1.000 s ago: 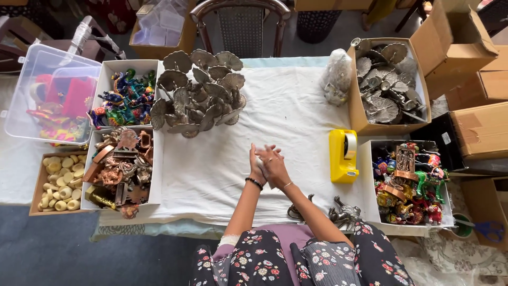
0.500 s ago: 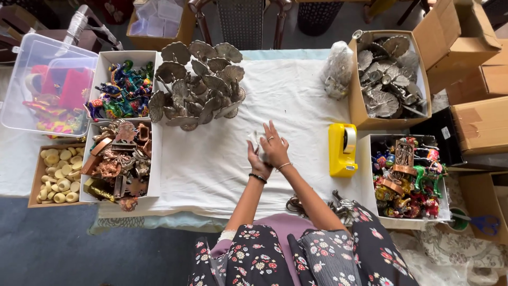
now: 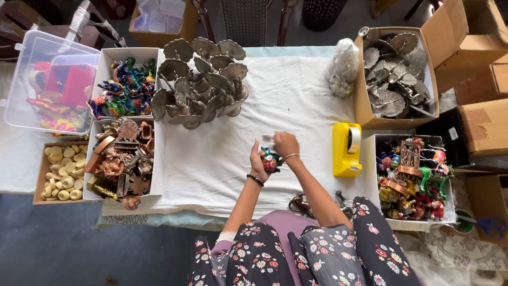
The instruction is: The person wraps a small, colorful figurine in bubble wrap and secures it with clear tape. They then place the wrapped item into a box filled with similar decorations.
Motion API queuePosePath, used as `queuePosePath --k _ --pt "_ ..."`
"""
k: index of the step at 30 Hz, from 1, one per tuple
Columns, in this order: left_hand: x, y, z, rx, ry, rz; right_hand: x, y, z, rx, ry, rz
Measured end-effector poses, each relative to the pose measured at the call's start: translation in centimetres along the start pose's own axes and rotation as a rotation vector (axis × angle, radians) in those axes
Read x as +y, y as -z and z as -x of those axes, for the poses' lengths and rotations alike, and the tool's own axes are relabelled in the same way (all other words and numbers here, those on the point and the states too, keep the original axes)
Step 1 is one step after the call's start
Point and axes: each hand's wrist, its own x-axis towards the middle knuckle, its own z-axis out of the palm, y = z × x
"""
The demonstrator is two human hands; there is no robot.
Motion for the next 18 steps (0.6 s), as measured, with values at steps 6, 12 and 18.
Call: queuePosePath --k 6,12,18 --pt "0.3 3.1 -4.2 0.105 -0.116 0.122 -2.0 5.7 -0.9 0.311 -0.209 -0.375" --pt "-0.4 5.7 -6.7 -0.196 -0.181 0.191 -8.9 7.6 7.6 0.059 0.086 -0.539" --pt "0.5 3.2 -3.5 -0.023 -0.067 -0.007 -6.6 8.5 6.0 -0.18 -0.14 -0.587"
